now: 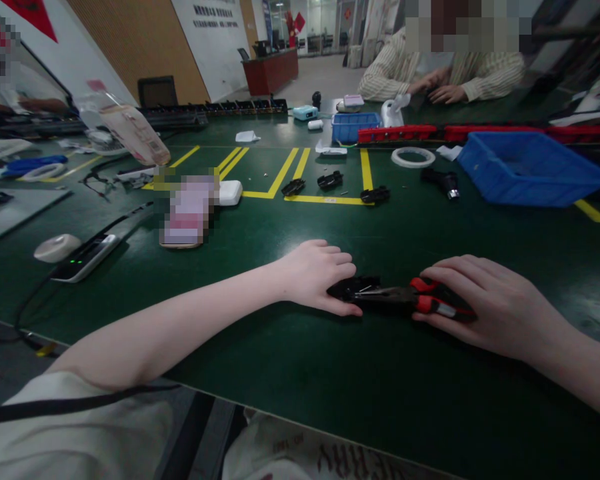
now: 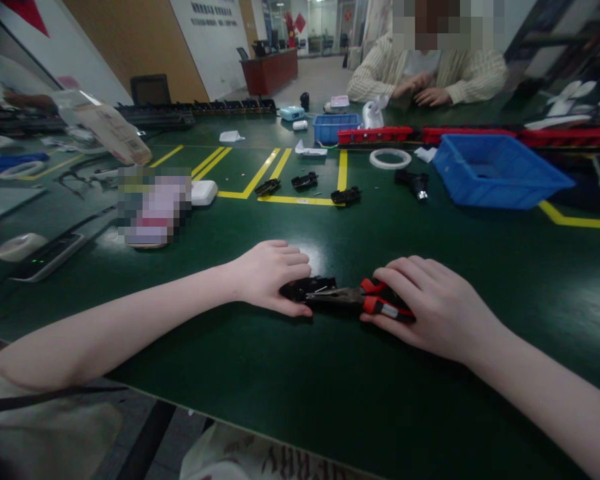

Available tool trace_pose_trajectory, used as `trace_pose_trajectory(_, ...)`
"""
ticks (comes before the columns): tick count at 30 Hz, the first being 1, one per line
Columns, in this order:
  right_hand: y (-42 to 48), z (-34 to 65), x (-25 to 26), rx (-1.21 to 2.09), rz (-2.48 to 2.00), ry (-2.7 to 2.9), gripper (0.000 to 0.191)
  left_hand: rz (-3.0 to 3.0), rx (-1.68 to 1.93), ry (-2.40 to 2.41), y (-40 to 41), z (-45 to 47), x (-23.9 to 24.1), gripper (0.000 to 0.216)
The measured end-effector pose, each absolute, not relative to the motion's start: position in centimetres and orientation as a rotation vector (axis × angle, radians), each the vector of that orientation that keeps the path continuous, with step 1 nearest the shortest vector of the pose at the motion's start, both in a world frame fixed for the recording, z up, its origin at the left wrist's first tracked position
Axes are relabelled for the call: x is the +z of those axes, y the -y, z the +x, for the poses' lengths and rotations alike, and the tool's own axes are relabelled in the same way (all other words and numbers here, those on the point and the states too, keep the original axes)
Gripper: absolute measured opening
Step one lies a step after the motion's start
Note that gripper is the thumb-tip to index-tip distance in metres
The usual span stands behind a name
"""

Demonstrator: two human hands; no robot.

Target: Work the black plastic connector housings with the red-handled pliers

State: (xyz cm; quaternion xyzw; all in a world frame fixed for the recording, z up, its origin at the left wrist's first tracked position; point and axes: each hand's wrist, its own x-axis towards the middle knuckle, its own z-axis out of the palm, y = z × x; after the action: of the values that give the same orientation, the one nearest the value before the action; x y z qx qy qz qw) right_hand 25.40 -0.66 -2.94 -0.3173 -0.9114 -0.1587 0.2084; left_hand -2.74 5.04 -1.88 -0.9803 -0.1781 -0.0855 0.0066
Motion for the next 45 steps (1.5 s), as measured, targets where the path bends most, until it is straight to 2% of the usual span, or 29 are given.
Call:
trace_pose_trajectory(13,0.7,26.1,-2.6,-0.598,-0.955,2.451,0.056,-3.067,-0.370,0.532,-5.0,-3.1,-1.8,0.060)
trace_pose_trajectory(20,0.4,26.5,-2.6,-0.601,-0.926,2.413,0.048,-3.041,-0.402,0.495,-5.0,-3.2,-1.9,0.066)
trace_pose_trajectory(26,0.4,27.3,-3.0,-0.421,-0.938,2.354,0.046,-3.217,-0.764,0.436,-5.4,-3.5,-1.8,0.061)
trace_pose_trajectory(33,0.6,27.0,-3.2,-0.306,-0.901,2.336,0.039,-3.632,-0.342,0.346,-5.1,-2.7,-1.0,0.068)
trace_pose_trajectory(38,0.8,26.2,-3.1,-0.246,-0.848,2.377,0.025,-3.692,-0.118,0.269,-4.1,-2.1,-0.7,0.062)
trace_pose_trajectory(45,1.1,25.9,-3.2,-0.293,-0.877,2.373,0.025,-3.598,-0.265,0.593,-4.4,-2.2,-1.2,0.050)
